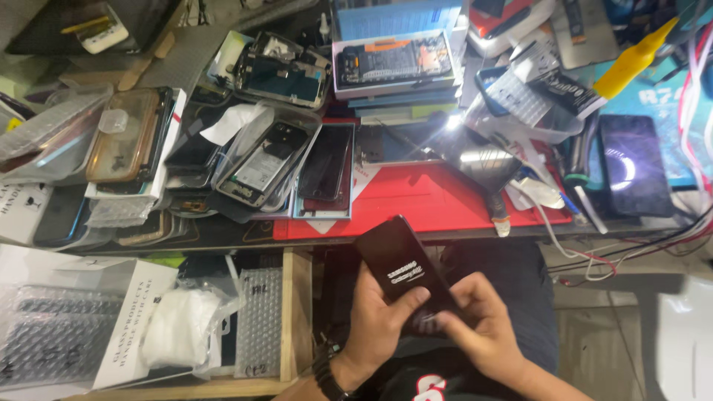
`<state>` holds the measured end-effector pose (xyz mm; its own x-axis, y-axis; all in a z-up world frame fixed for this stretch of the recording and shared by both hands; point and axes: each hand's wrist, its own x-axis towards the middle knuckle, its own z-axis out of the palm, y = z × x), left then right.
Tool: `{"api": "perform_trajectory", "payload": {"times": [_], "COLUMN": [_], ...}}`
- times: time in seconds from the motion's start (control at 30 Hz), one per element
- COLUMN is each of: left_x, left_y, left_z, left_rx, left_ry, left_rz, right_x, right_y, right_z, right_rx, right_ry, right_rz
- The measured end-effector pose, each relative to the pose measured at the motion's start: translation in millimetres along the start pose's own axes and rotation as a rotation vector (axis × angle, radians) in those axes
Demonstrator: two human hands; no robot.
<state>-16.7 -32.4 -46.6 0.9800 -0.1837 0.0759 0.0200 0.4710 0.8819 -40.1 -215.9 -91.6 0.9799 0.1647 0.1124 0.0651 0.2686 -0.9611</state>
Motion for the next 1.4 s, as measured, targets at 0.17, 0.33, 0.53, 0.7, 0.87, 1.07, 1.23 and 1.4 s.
{"api": "perform_trajectory", "payload": {"times": [0.17, 0.33, 0.53, 0.7, 0.87, 1.07, 1.23, 1.4], "left_x": [16.5, 27.8, 16.0, 13.7, 9.9, 12.3, 14.7, 10.1], "left_y": [4.6, 0.0, -6.8, 2.8, 16.6, 27.8, 26.0, 19.2], "left_z": [3.6, -4.9, -3.7, -5.1, 12.3, 27.6, 33.1, 37.5], "left_rx": [0.336, -0.122, -0.639, -0.678, -0.704, -0.509, 0.076, 0.168], "left_ry": [0.058, -0.114, -0.340, -0.292, -0.278, -0.339, -0.277, -0.261], "left_rz": [0.070, -0.050, -0.348, -0.281, -0.305, -0.124, 0.213, 0.340], "right_x": [5.8, 4.7, 6.1, 34.0, 61.9, 60.8, 46.1, 41.1], "right_y": [-1.5, 3.7, -6.3, -46.0, -58.0, -42.9, -29.8, -26.5], "right_z": [-1.9, -11.3, -3.3, -0.8, 8.7, 19.5, 30.8, 38.1], "right_rx": [-0.499, -0.741, -0.737, -1.013, -1.307, -0.898, -0.552, -0.345], "right_ry": [-0.004, 0.110, 0.288, 0.055, -0.277, -0.252, -0.331, -0.339], "right_rz": [0.036, -0.106, -0.148, -0.665, -0.563, -0.556, -0.547, -0.559]}}
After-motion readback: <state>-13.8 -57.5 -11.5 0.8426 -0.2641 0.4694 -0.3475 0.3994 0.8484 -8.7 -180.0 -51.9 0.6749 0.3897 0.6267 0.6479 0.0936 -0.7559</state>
